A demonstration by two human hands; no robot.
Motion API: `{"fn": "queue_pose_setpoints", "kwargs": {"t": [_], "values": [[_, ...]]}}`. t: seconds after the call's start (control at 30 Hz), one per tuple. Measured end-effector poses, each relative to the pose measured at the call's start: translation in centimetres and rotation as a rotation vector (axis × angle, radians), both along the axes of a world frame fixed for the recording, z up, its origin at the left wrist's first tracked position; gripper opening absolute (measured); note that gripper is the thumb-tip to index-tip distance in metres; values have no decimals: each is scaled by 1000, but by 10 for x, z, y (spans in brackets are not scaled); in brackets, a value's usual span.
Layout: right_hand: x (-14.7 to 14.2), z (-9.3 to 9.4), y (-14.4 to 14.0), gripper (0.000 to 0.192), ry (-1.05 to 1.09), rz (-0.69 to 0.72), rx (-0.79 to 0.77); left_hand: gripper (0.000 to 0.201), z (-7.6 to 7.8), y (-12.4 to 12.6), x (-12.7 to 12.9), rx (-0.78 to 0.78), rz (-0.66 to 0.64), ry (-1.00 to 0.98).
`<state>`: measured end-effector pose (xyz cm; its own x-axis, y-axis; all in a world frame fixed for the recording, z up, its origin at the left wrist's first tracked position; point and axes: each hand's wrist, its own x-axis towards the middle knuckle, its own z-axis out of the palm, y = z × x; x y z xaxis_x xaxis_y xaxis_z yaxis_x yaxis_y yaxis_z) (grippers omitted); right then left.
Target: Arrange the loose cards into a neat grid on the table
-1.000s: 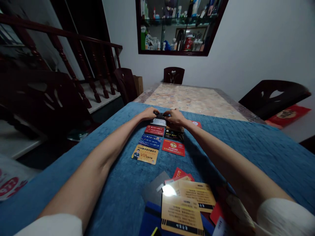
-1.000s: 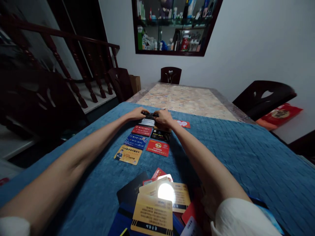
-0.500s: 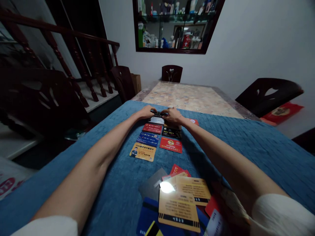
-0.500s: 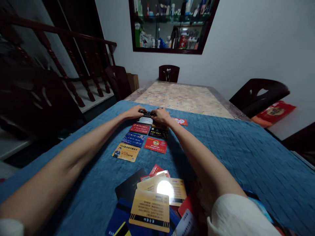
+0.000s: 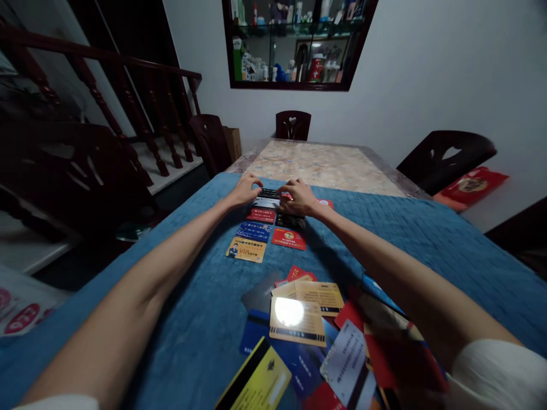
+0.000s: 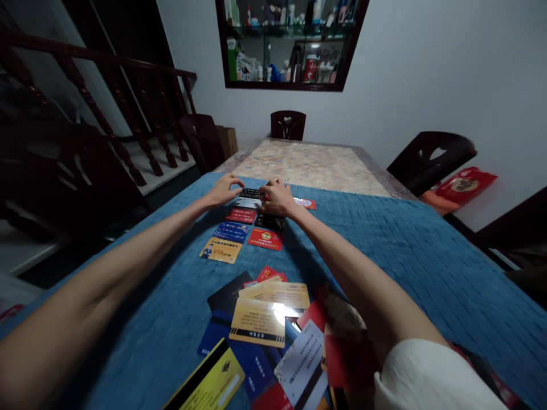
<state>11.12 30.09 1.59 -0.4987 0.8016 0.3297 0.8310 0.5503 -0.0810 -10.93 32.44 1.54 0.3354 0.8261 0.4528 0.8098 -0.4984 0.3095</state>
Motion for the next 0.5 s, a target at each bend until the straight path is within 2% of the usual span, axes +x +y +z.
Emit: {"fn": "queue_pose_setpoints", "kwargs": {"t": [0.27,0.5], "values": [[8,13,-65,27,19,87,7,21,17,-67,19,62,-59,-32],[16,15,-119,22,37,175,58,16,16,-132,38,85,-98,-43]]}}
